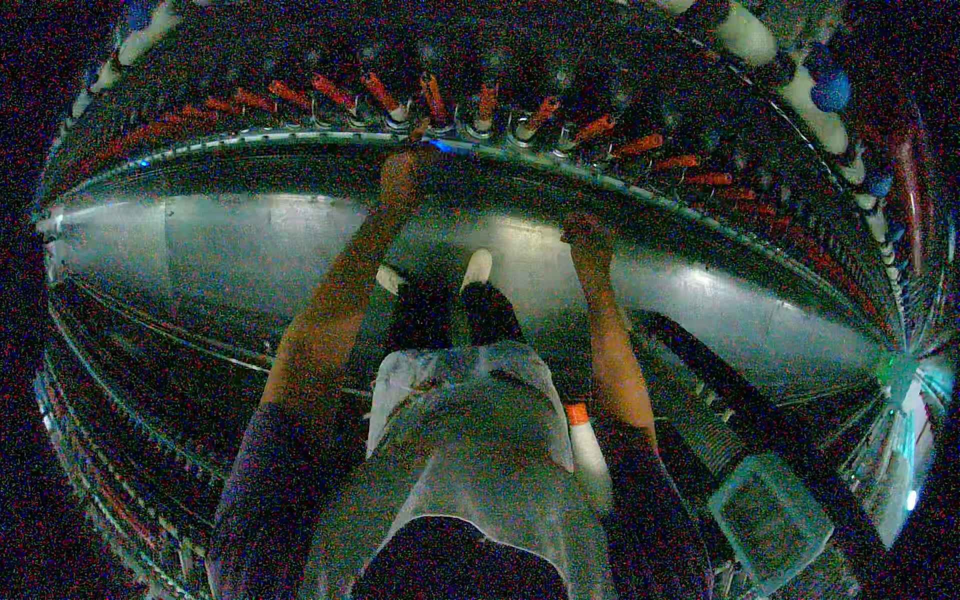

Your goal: The person works along a row of spinning textile machines, repeatedly tying broken threads and adjusting spindles. They handle thread spools and machine parts by hand, moving from one spindle to the next to restore operation.

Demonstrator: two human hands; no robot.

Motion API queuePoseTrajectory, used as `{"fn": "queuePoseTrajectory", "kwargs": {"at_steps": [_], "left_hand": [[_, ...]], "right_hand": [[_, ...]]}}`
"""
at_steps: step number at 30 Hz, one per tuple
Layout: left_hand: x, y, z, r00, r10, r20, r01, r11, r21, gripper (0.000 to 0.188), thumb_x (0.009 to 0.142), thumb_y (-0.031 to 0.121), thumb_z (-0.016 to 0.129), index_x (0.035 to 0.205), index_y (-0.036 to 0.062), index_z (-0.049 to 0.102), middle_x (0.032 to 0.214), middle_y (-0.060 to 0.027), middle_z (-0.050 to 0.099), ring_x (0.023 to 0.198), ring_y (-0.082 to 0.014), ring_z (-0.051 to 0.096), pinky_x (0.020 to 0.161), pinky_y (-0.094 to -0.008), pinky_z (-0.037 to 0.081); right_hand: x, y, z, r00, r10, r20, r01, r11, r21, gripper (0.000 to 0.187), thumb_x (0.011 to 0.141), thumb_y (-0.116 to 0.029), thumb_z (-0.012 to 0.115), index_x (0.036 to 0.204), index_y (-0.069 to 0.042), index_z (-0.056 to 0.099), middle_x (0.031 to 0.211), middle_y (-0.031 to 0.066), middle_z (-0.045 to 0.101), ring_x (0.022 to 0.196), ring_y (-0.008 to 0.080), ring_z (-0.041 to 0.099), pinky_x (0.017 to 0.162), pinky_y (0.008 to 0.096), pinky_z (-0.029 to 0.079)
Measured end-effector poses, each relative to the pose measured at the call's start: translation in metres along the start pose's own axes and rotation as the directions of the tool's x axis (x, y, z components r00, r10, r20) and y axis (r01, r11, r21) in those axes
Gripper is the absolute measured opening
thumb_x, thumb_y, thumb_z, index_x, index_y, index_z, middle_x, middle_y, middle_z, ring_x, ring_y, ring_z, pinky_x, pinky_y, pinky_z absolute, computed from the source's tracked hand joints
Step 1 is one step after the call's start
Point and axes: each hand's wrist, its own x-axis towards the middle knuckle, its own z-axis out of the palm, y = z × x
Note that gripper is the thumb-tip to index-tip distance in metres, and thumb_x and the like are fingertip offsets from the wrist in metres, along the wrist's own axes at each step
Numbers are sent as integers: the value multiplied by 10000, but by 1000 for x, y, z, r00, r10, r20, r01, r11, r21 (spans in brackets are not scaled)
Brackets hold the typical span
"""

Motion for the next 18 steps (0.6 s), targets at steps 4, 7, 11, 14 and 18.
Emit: {"fn": "queuePoseTrajectory", "kwargs": {"at_steps": [4,7,11,14,18], "left_hand": [[10,-7,17,989,123,-87,-93,954,285,149,711,83,562,825,59,654,1193,-175,560,972,-349,582,733,-421,511],[11,-15,28,979,189,-82,-150,928,341,119,721,85,569,802,71,655,1065,-151,610,929,-325,594,689,-399,513],[9,-18,36,985,109,-132,-66,952,298,82,744,120,601,790,93,664,916,-114,647,833,-304,618,645,-404,500],[8,-12,35,911,-335,-241,329,942,-66,83,739,150,634,791,95,669,861,-105,652,752,-298,624,628,-391,491],[8,-8,35,841,-369,-397,364,927,-89,86,740,146,655,802,86,669,810,-111,646,712,-294,625,629,-385,482]], "right_hand": [[4,14,1,1000,-30,-5,30,1000,-5,217,871,-203,631,883,9,672,677,56,614,552,129,560,501,259,453],[7,17,2,1000,5,26,-5,1000,-13,208,868,-203,637,884,1,674,679,49,607,566,126,562,502,257,451],[22,13,4,983,179,26,-177,919,354,193,865,-193,639,877,-4,675,679,47,601,568,123,557,498,258,447],[37,6,7,991,-28,133,27,1000,7,170,853,-159,646,881,8,668,680,55,602,560,128,554,494,264,448],[56,5,17,997,48,64,-36,983,-181,122,849,-96,606,845,21,642,670,69,598,547,141,553,497,274,458]]}}
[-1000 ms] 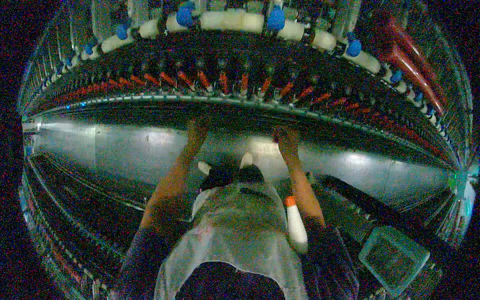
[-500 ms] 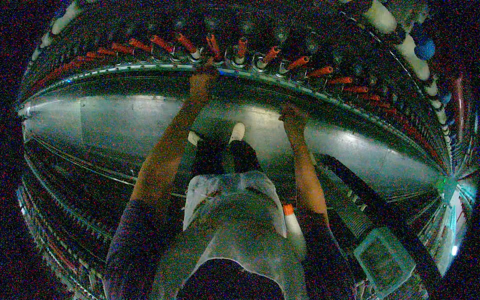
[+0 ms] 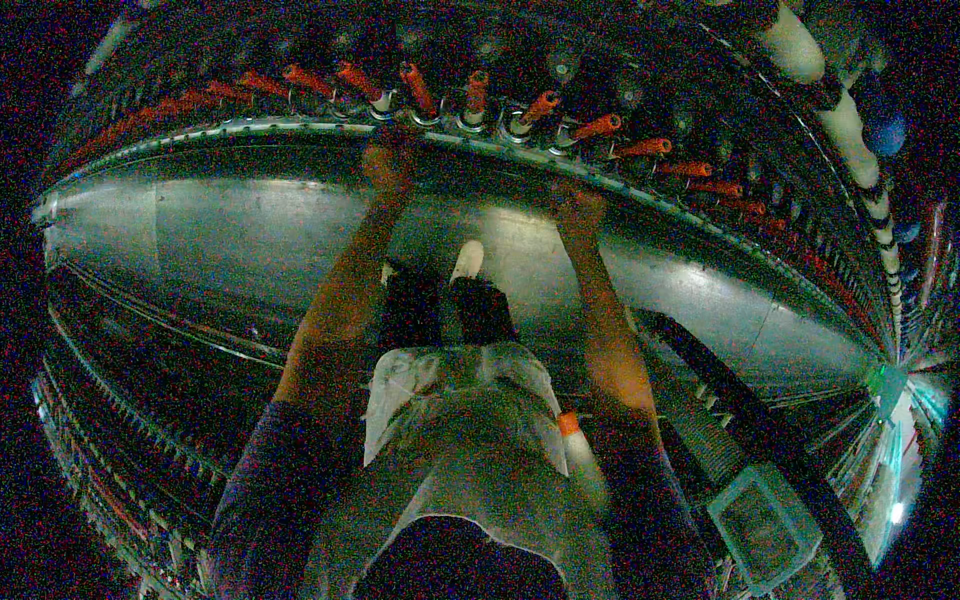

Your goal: The person works along a row of spinning textile machines, repeatedly tying broken threads and adjusting spindles. They handle thread spools and machine parts by hand, moving from one spindle to the next to restore operation.

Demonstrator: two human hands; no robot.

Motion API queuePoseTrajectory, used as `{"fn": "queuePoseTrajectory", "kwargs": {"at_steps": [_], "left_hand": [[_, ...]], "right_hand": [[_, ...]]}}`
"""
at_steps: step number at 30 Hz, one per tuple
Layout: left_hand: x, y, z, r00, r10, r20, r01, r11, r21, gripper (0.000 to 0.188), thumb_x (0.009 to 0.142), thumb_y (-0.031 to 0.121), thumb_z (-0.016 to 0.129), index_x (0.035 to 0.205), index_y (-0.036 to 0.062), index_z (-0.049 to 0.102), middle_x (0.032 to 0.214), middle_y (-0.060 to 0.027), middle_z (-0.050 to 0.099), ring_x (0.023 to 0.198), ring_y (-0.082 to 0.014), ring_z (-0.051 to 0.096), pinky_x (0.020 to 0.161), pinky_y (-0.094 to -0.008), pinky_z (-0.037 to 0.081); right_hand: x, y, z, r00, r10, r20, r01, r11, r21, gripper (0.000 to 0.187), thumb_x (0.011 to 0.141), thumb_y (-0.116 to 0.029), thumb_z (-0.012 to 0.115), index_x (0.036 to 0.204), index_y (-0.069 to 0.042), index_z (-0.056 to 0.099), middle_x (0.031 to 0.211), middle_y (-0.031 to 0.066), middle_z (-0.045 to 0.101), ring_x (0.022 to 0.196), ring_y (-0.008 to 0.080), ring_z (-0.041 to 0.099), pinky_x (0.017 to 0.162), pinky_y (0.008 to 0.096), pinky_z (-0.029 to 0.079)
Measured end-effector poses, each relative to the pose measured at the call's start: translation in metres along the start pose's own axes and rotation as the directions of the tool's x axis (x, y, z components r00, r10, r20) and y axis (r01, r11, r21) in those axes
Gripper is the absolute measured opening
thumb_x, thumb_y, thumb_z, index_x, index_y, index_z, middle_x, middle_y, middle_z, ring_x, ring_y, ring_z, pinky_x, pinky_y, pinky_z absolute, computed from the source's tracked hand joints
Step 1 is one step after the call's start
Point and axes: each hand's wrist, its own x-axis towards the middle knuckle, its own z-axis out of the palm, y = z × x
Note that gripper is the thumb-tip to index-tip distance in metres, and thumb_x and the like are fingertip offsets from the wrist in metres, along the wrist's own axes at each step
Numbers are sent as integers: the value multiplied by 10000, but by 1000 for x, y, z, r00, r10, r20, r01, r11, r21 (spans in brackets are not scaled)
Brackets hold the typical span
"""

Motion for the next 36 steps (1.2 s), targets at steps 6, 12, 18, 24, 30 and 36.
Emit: {"fn": "queuePoseTrajectory", "kwargs": {"at_steps": [6,12,18,24,30,36], "left_hand": [[-1,-12,34,967,-232,-102,228,972,-53,102,748,152,683,818,79,670,771,-102,644,708,-268,627,642,-368,486],[10,-15,54,744,-587,317,627,450,-636,147,807,218,648,758,81,631,758,-82,649,642,-208,601,564,-321,458],[7,-2,23,606,-379,700,774,77,-628,287,904,304,528,741,72,574,698,-60,605,501,-161,536,456,-287,412],[2,-11,22,880,-102,465,251,929,-271,417,844,244,574,1243,197,464,776,-107,596,505,-181,549,493,-331,469],[-3,-37,27,783,-86,617,304,917,-258,830,745,51,603,1440,222,182,1034,-183,594,760,-283,624,682,-366,519],[-10,-38,29,863,196,466,-15,931,-365,867,743,18,599,1456,136,119,1251,-244,490,986,-358,586,803,-403,488]], "right_hand": [[19,17,5,993,108,-55,-70,884,463,76,828,-30,574,797,28,613,713,102,619,557,174,580,509,285,486],[18,4,-1,971,180,-154,-104,909,403,129,848,-99,588,819,20,630,748,97,634,549,183,583,535,281,494],[-34,-39,-7,992,-124,-31,118,984,-136,142,852,-127,624,852,9,667,739,84,634,559,159,579,529,274,483],[-77,-53,-9,946,-323,2,323,944,-72,73,850,-69,621,877,-48,686,794,77,659,621,156,608,551,300,512],[-82,-81,9,788,-590,173,603,686,-407,243,788,25,641,1008,-76,654,887,112,676,745,203,642,639,317,555],[-45,-123,100,594,-769,236,796,521,-309,255,787,12,615,1040,-16,616,909,125,646,761,255,636,680,325,531]]}}
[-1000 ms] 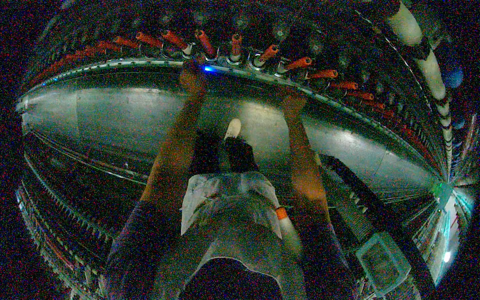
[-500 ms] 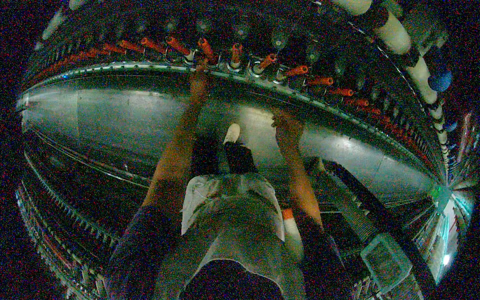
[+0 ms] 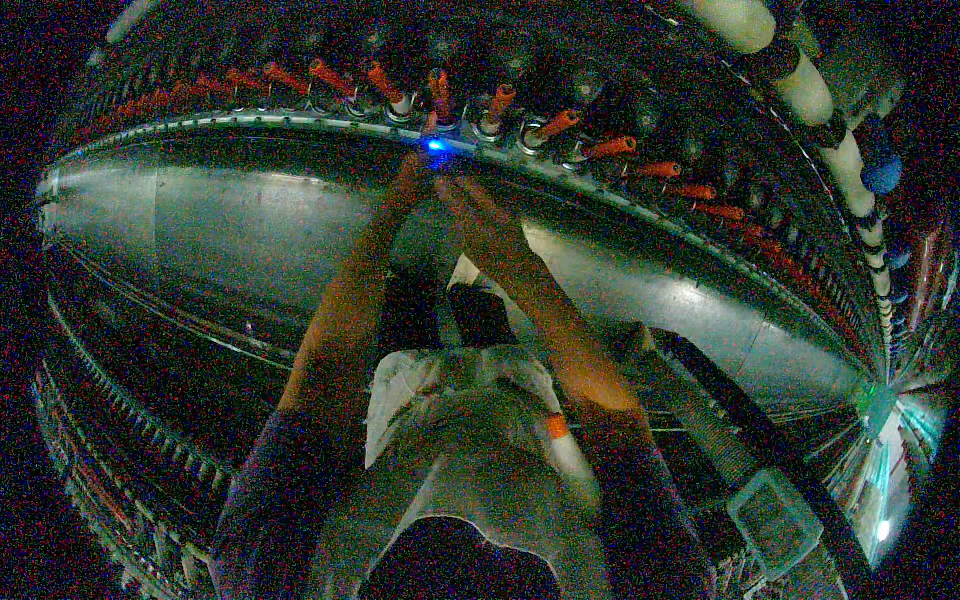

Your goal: The person works along a row of spinning textile machines, repeatedly tying broken threads and adjusting spindles. They handle thread spools and machine parts by hand, moving from one spindle to the next to restore operation.

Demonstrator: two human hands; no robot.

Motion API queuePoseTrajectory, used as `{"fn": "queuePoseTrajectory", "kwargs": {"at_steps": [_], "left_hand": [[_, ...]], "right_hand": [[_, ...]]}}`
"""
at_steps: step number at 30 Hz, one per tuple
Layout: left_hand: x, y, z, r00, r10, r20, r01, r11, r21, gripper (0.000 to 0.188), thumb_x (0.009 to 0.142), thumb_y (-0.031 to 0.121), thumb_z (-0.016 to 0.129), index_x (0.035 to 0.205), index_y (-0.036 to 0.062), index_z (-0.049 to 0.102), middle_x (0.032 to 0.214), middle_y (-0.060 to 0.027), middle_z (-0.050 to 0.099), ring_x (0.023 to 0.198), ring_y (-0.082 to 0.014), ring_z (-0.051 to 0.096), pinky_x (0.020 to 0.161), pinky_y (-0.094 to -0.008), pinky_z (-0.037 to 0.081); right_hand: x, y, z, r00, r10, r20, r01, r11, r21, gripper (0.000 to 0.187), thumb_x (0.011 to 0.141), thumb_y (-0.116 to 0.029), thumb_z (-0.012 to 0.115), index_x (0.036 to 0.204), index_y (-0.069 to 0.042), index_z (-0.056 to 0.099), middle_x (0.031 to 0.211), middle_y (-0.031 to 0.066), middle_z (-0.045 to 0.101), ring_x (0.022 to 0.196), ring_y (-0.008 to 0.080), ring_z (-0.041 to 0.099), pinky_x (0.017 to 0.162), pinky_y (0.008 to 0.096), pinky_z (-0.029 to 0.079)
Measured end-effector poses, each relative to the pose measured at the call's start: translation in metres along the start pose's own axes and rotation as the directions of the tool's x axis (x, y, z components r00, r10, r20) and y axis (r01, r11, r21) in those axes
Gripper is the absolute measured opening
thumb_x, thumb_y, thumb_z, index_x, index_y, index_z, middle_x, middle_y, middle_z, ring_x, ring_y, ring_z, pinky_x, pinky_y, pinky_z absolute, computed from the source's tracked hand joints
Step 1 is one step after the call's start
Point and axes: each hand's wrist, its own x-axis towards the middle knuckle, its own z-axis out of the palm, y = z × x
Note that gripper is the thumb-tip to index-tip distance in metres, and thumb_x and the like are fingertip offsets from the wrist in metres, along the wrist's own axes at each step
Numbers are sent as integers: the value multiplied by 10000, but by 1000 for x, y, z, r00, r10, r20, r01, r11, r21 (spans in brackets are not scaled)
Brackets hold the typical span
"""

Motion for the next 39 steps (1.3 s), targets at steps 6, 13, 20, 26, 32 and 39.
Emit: {"fn": "queuePoseTrajectory", "kwargs": {"at_steps": [6,13,20,26,32,39], "left_hand": [[-7,16,-11,976,-150,156,181,962,-203,891,756,39,617,1462,141,83,1130,-219,571,964,-360,601,778,-389,490],[3,4,10,993,86,-85,-91,994,-59,904,764,99,666,1453,91,81,883,-155,657,814,-290,654,718,-365,504],[1,11,5,975,-204,87,218,949,-229,703,825,210,650,1390,75,254,903,-117,658,839,-239,648,733,-356,499],[-26,115,-59,981,-184,-56,167,960,-225,330,886,187,575,1191,67,538,870,-89,661,750,-184,621,684,-322,497],[-90,237,-78,833,-235,501,553,347,-757,363,910,226,522,1184,-12,539,956,-149,657,872,-237,639,794,-349,503],[-44,262,-162,957,-211,200,256,289,-923,364,922,305,506,1150,28,573,701,8,544,528,-62,431,463,-198,314]], "right_hand": [[5,-8,3,984,-158,84,169,973,-155,264,778,21,613,1041,5,596,887,114,612,758,251,619,627,340,517],[21,-8,15,986,-142,88,152,981,-122,257,786,13,592,1042,-13,589,864,118,607,774,263,623,624,332,526],[59,-17,5,987,-153,48,160,965,-206,244,768,-2,567,1009,-32,588,879,121,606,780,257,628,622,347,532],[142,-48,-100,987,-159,-6,143,903,-406,256,763,-49,576,1003,-137,584,839,64,595,739,241,614,591,348,517],[98,-9,-29,994,76,74,-32,882,-469,249,719,-18,580,930,-148,612,810,75,588,753,262,617,612,372,502],[134,-20,-23,996,-85,-24,80,981,-178,123,719,-65,659,840,-85,639,758,96,580,658,283,602,593,343,496]]}}
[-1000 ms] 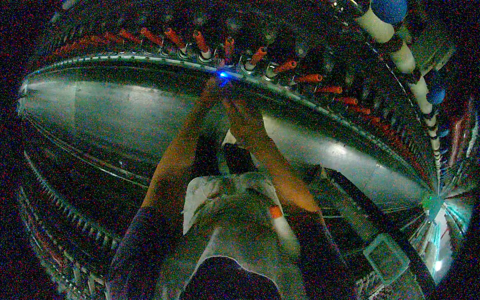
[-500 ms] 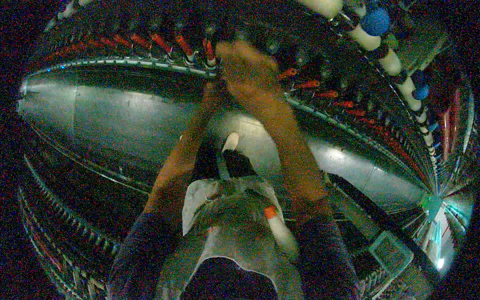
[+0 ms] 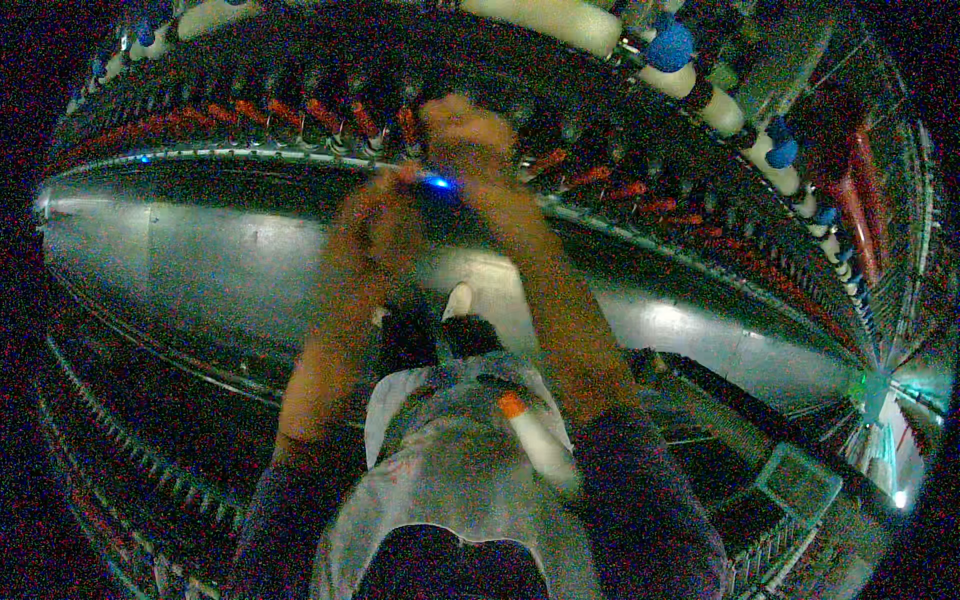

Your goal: The person works along a row of spinning textile machines, repeatedly tying broken threads and adjusting spindles. They handle thread spools and machine parts by hand, moving from one spindle to the next to restore operation.

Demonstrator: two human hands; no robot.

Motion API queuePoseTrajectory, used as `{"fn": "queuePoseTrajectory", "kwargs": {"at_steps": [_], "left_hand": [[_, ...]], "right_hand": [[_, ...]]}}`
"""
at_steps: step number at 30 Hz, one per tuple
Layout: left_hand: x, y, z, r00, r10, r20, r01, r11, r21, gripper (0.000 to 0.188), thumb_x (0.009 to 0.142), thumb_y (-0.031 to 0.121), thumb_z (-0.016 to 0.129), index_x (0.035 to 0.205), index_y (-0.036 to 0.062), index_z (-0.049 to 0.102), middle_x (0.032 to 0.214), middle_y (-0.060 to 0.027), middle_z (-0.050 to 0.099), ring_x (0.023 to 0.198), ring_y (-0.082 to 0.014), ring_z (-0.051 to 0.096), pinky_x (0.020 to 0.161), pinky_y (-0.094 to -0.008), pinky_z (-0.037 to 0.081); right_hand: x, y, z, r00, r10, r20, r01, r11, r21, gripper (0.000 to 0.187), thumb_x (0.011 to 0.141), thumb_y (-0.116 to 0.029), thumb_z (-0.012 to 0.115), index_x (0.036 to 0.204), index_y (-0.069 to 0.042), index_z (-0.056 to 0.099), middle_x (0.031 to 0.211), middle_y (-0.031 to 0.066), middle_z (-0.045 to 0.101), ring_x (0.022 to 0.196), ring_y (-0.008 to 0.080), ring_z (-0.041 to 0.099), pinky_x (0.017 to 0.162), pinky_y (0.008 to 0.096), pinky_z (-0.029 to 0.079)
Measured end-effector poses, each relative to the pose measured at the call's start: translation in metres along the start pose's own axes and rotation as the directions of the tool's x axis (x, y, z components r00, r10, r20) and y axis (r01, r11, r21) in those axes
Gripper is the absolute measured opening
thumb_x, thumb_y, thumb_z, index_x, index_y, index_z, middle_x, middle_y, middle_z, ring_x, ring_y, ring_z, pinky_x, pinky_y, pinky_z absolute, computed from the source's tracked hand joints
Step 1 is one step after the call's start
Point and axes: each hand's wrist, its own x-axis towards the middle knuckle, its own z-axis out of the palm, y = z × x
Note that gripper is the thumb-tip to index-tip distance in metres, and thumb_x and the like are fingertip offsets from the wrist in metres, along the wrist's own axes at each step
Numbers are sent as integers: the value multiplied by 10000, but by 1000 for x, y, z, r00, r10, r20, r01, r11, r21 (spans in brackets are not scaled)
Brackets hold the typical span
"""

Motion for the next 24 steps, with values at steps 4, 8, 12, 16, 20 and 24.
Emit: {"fn": "queuePoseTrajectory", "kwargs": {"at_steps": [4,8,12,16,20,24], "left_hand": [[40,36,-3,884,450,-125,-364,832,418,249,924,249,524,1050,61,628,680,42,514,537,-33,398,456,-188,279],[74,3,-4,938,342,54,-343,893,292,210,935,199,510,1042,66,633,715,37,543,606,-43,459,501,-187,324],[77,-29,-9,945,301,128,-327,872,364,169,916,149,534,971,41,651,701,29,556,617,-54,477,520,-208,358],[72,-28,7,951,309,-27,-266,857,440,174,915,135,538,956,24,664,643,29,530,554,-48,435,484,-216,335],[66,-26,32,881,442,-168,-347,846,404,219,926,147,527,1057,30,658,596,23,504,512,-44,406,457,-213,318],[53,-30,36,900,363,-243,-296,916,272,269,936,203,517,1108,37,641,568,22,493,499,-40,390,445,-208,303]], "right_hand": [[19,-28,-61,998,50,-45,-44,990,132,76,765,-74,649,838,-51,658,806,66,600,695,151,568,575,286,457],[18,-61,-65,988,127,86,-153,843,515,89,823,-66,604,877,-28,663,710,20,599,651,83,528,551,238,432],[22,-58,-66,936,296,191,-353,771,531,126,836,-79,588,874,8,671,679,25,623,562,64,514,513,194,412],[36,-45,-64,956,291,28,-269,839,473,137,825,-91,596,835,15,682,668,23,631,533,60,517,481,196,402],[52,-48,-51,935,318,-155,-202,839,504,135,810,-101,617,792,12,688,687,29,647,564,62,538,513,212,430],[56,-47,-46,924,276,-265,-171,917,360,130,807,-104,617,818,5,687,691,30,655,583,78,561,545,242,455]]}}
